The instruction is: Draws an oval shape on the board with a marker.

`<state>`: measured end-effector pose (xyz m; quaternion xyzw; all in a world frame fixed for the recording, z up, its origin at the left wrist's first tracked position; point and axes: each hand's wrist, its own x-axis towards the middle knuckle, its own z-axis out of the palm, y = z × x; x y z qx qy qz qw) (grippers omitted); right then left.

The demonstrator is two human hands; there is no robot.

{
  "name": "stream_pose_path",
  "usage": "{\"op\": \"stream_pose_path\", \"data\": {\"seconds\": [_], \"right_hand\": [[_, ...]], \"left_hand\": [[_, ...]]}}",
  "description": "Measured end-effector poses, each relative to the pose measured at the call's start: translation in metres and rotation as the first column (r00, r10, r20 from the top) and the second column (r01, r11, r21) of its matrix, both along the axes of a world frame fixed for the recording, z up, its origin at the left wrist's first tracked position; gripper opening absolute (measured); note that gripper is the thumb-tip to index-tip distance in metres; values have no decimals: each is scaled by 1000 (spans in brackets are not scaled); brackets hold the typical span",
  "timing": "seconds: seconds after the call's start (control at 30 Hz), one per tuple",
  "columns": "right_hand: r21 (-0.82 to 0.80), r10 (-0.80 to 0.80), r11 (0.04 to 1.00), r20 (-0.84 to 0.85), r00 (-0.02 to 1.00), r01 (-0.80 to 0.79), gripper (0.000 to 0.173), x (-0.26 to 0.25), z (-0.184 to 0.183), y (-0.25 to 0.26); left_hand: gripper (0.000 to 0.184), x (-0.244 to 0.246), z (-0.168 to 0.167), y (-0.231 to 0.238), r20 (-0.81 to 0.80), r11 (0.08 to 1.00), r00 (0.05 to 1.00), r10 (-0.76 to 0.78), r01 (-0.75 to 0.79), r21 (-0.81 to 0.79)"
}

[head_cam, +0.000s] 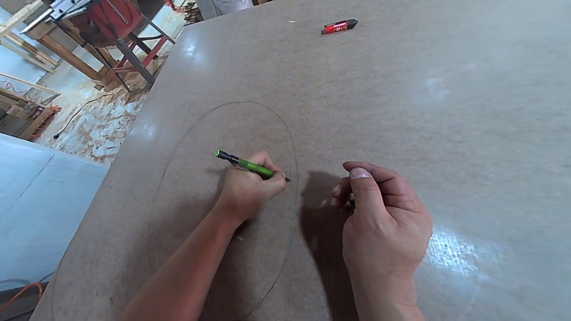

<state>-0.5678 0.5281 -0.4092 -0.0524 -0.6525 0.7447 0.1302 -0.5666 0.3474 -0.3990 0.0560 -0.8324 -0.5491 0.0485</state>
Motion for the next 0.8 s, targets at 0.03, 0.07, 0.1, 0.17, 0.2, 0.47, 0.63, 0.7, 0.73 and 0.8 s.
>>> {"op": "stream_pose_path", "data": {"seconds": [0.03,0.07,0.1,0.17,0.2,0.47,0.63,0.7,0.73,0.8], "right_hand": [[-2,-1,1000,-2,1000,1,21,0,0,0],[-2,-3,1000,-1,1000,3,21,0,0,0],[-1,-6,1000,2,1000,6,21,0,0,0],[-2,-7,1000,5,1000,7,21,0,0,0],[-5,-5,1000,6,1000,5,21,0,0,0],[0,-5,1000,-1,1000,5,21,0,1,0],[-9,3,1000,-17,1000,-4,20,0,-1,0],[-9,8,1000,-13,1000,-8,20,0,-1,0],[-10,6,1000,-11,1000,-6,20,0,-1,0],[-5,-1,1000,-8,1000,1,20,0,0,0]], "left_hand": [[7,0,0,0,1,1000,1000,0,0,0],[7,0,0,0,3,1000,1000,-1,1,1],[7,0,1,0,3,1000,1000,-5,5,2],[7,2,1,0,5,1000,1000,-7,7,-5],[8,4,1,1,7,1000,1000,-6,6,-18],[8,12,2,3,14,1000,1000,-4,4,16],[9,17,2,2,13,1000,1000,-20,20,8],[9,19,2,3,19,1000,1000,-10,10,1],[8,20,2,3,24,1000,1000,-7,7,-3],[9,20,2,3,25,1000,1000,-5,5,2]]}}
